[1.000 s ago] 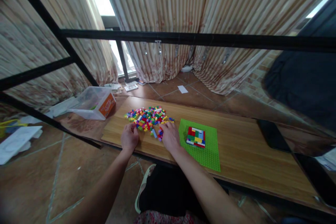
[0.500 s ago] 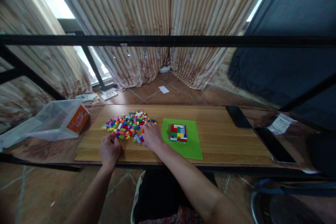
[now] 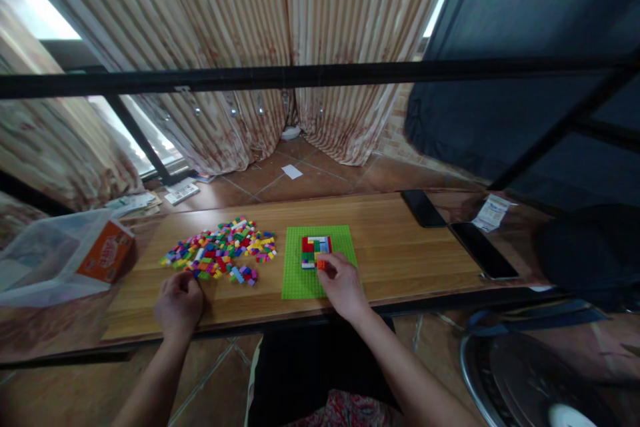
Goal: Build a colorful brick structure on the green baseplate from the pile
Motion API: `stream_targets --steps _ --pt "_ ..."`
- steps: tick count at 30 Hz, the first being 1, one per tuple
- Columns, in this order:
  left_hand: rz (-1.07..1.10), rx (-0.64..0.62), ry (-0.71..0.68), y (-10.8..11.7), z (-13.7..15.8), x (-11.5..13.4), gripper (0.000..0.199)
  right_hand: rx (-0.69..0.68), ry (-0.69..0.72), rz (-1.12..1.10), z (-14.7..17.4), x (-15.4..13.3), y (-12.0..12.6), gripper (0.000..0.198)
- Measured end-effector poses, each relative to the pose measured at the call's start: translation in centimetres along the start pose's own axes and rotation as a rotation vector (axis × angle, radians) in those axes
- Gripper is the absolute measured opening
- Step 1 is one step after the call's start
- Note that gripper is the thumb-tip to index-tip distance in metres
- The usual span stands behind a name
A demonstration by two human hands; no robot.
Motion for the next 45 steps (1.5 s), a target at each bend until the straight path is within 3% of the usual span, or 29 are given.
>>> stream_targets --steps 4,7,10,17,25,30,37,42,45 --pt "-0.011 0.005 -0.009 -0.1 -0.1 0.0 0.022 0.105 -0.055 0.034 -0.8 2.4 3.6 0.028" --pt "-0.016 0.003 -0.009 0.1 -0.1 0.1 0.023 0.128 -0.047 0.084 -2.1 2.8 4.5 0.029" --pt "-0.025 -0.003 -0.003 0.1 -0.2 0.2 0.023 0.108 -0.025 0.175 -3.7 2.5 4.2 0.034" --pt "-0.017 0.004 -0.001 0.1 -0.1 0.2 0.023 -0.035 0.184 0.488 -7.1 1.2 2.3 0.035" --pt "0.005 0.001 -0.002 0.3 -0.1 0.4 0.021 -0.305 0.270 0.690 -6.6 1.4 0.4 0.046" --pt "0.003 -0.002 0.006 0.2 -0.1 0.4 0.023 -0.299 0.280 0.625 -6.0 1.1 0.8 0.039" --pt "0.015 0.002 0.006 0.2 -0.1 0.4 0.021 -0.099 0.171 0.351 -6.5 1.6 2.1 0.024" --pt "-0.002 0.002 0.006 0.1 0.0 0.2 0.023 -0.115 0.104 0.243 -6.8 2.2 2.2 0.023" --pt "-0.008 0.001 0.014 0.0 0.0 0.1 0.024 -0.159 0.136 0.267 -6.9 2.1 2.1 0.023"
Point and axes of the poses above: each hand's wrist, its own z-axis away from the middle knuckle, its own y-axis out of the back of the hand, x = y × z, the point moved 6 cm from there along -z, towards the middle knuckle, and after that the axes turned 11 degrees about -z, right-handed, at the moved point
